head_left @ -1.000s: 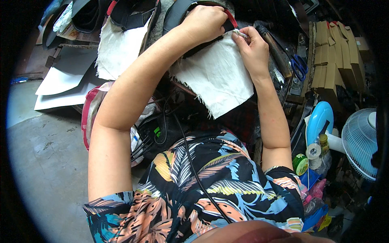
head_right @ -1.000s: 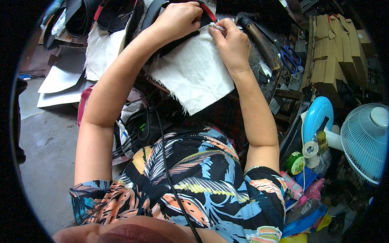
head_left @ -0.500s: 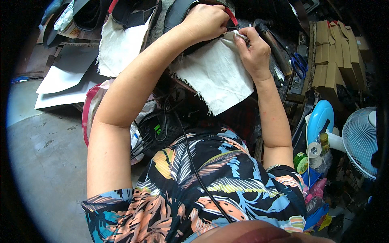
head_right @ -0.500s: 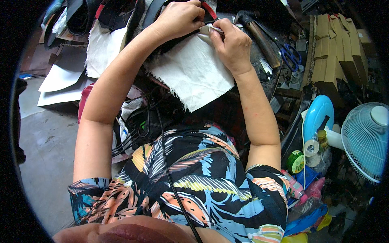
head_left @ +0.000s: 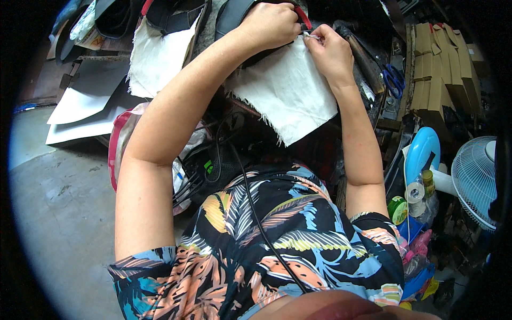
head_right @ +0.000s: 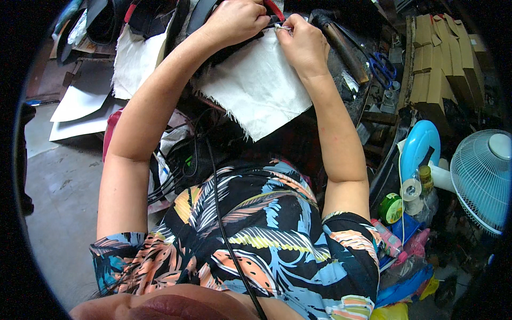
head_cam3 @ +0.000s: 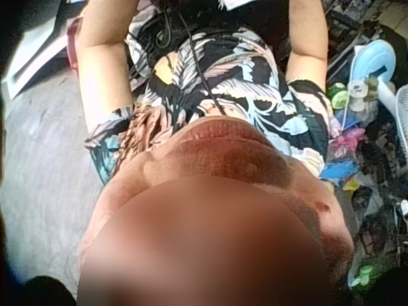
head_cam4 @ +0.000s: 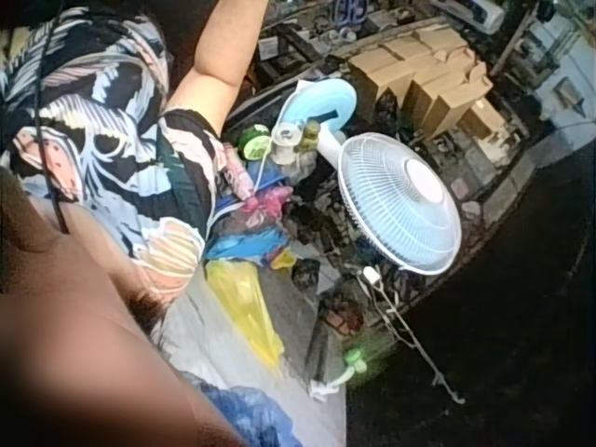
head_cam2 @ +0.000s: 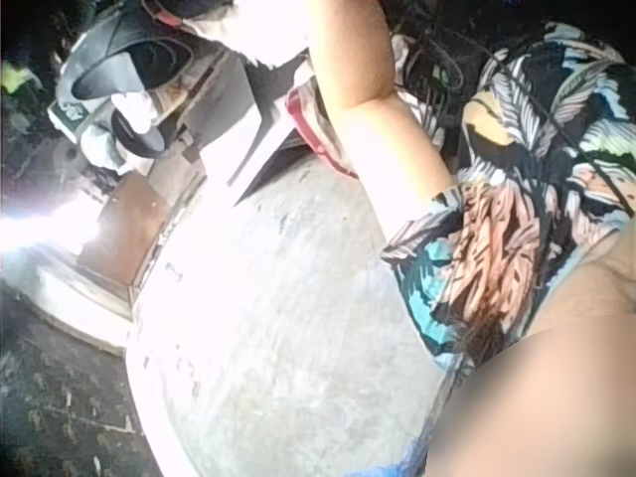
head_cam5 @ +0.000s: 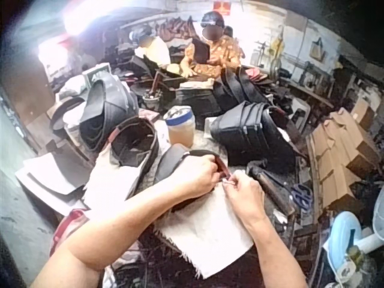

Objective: The person sews a white fabric piece onto a black shoe upper using a needle and thread. They repeatedly pull the thread through the material, adjust the fabric, and trim excess thread with scissors. The work continues on the same shoe throughout the clip.

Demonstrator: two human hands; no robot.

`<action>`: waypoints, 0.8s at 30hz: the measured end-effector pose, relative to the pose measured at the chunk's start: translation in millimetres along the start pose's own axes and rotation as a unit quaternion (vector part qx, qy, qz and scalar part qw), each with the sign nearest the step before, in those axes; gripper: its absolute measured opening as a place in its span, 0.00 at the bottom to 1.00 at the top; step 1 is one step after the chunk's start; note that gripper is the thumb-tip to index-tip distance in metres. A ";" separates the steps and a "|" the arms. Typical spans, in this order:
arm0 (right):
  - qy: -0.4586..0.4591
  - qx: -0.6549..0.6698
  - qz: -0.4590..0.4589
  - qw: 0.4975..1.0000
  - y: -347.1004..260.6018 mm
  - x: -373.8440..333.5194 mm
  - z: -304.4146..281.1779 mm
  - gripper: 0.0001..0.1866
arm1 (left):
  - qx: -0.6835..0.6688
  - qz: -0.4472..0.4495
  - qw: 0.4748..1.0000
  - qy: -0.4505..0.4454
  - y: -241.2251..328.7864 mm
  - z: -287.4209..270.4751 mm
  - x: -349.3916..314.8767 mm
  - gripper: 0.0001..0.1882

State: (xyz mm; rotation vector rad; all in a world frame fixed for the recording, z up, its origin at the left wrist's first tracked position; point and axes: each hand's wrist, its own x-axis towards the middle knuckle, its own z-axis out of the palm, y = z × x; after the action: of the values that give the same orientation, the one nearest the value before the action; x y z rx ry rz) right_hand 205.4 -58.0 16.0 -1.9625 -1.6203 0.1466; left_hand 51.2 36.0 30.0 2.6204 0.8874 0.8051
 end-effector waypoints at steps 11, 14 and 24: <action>0.127 0.036 -0.067 0.989 21.7 0.2 -5.5 0.17 | -0.003 -0.015 0.998 -0.057 9.0 -1.8 1.3 0.14; 0.087 0.065 -0.079 0.991 22.8 0.8 0.9 0.22 | -0.019 -0.013 0.999 -0.047 8.2 -2.2 0.3 0.14; 0.015 0.125 0.005 0.992 33.2 20.2 21.4 0.24 | -0.055 -0.015 0.998 -0.021 0.0 9.8 2.0 0.09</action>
State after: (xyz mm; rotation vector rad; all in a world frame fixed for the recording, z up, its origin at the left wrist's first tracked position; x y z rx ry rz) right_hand 229.9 -34.6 -12.6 -1.7732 -1.4942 0.3072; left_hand 58.2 36.6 22.9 2.5138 0.8446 0.7666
